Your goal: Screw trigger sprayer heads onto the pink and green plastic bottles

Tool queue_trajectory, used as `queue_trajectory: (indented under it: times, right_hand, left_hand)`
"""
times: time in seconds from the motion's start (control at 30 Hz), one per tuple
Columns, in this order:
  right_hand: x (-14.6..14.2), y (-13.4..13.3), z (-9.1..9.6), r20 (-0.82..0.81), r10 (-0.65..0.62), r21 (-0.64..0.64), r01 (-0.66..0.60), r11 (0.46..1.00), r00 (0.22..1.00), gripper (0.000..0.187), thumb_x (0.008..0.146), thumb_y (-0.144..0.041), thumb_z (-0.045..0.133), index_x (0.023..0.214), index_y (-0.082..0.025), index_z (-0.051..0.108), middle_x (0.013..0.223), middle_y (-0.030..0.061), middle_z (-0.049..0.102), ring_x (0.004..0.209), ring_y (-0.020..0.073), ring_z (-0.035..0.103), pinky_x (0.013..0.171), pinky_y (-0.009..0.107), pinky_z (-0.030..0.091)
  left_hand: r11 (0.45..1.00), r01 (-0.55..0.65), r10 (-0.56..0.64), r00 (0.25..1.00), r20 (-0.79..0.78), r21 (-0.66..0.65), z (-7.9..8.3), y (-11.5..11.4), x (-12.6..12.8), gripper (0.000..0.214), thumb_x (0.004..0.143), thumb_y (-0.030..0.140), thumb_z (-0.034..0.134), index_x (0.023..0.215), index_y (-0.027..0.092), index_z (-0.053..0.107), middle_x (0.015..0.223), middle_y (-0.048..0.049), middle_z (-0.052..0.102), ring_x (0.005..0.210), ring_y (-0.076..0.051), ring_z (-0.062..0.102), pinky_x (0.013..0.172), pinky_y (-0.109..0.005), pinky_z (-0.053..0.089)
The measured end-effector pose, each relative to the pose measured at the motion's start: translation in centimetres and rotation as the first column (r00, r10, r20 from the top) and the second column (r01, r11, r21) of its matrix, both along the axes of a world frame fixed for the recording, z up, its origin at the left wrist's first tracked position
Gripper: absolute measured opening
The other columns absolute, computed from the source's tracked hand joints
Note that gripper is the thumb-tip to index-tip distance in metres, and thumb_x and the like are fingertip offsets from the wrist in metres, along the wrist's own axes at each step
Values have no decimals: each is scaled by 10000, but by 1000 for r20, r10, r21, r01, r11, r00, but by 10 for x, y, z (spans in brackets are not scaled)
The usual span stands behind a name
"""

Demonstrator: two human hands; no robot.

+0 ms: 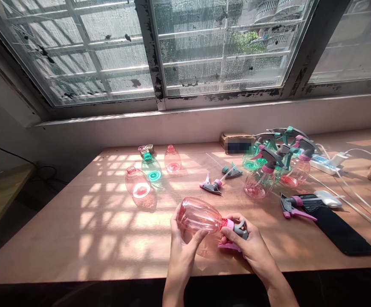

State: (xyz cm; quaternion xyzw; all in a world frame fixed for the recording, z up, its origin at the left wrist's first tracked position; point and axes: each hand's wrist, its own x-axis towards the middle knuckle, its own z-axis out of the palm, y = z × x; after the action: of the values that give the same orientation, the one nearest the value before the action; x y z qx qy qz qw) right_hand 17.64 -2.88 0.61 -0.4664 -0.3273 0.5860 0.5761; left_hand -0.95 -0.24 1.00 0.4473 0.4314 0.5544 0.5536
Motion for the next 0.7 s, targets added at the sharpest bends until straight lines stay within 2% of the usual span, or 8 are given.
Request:
queue_trajectory:
  times: [0.2, 0.33, 0.5, 0.7]
  right_hand:
    - [2, 1, -2, -29, -28, -3, 28, 1000, 999, 506, 784, -484, 956, 1073, -181, 672, 696, 2, 738, 659, 177, 710, 661, 317, 668]
    - [1, 1, -2, -31, -41, 1, 42, 999, 999, 512, 774, -506, 955, 1063, -184, 682, 695, 12, 742, 653, 197, 712, 654, 353, 677]
    - [0, 1, 1, -10, -24, 24, 24, 999, 1000, 477, 766, -470, 970, 1029, -179, 701, 713, -6, 719, 651, 183, 712, 637, 333, 673]
    - [0, 1, 0, -8, -44, -4, 44, 999, 999, 527, 759, -503, 965, 1062, -172, 691, 702, 9, 743, 656, 198, 724, 650, 341, 668]
  left_hand:
    - [1000, -20, 21, 999, -48, 18, -3, 8, 0, 842, 799, 410, 914, 1522, 343, 486, 1681, -88, 447, 1542, -354, 434, 1280, -525, 340]
    - [999, 5, -3, 999, -39, 49, -3, 6, -1, 815, 818, 381, 903, 1521, 368, 491, 1671, -72, 473, 1543, -342, 438, 1291, -531, 323]
    - [999, 3, -3, 1000, -15, 37, 1, 1, -2, 732, 887, 450, 836, 1519, 321, 491, 1639, -110, 504, 1554, -356, 420, 1275, -539, 349]
    - [1000, -25, 25, 1000, 0, 8, 1, 5, -2, 724, 852, 437, 866, 1487, 306, 543, 1576, -117, 576, 1497, -362, 502, 1260, -531, 360]
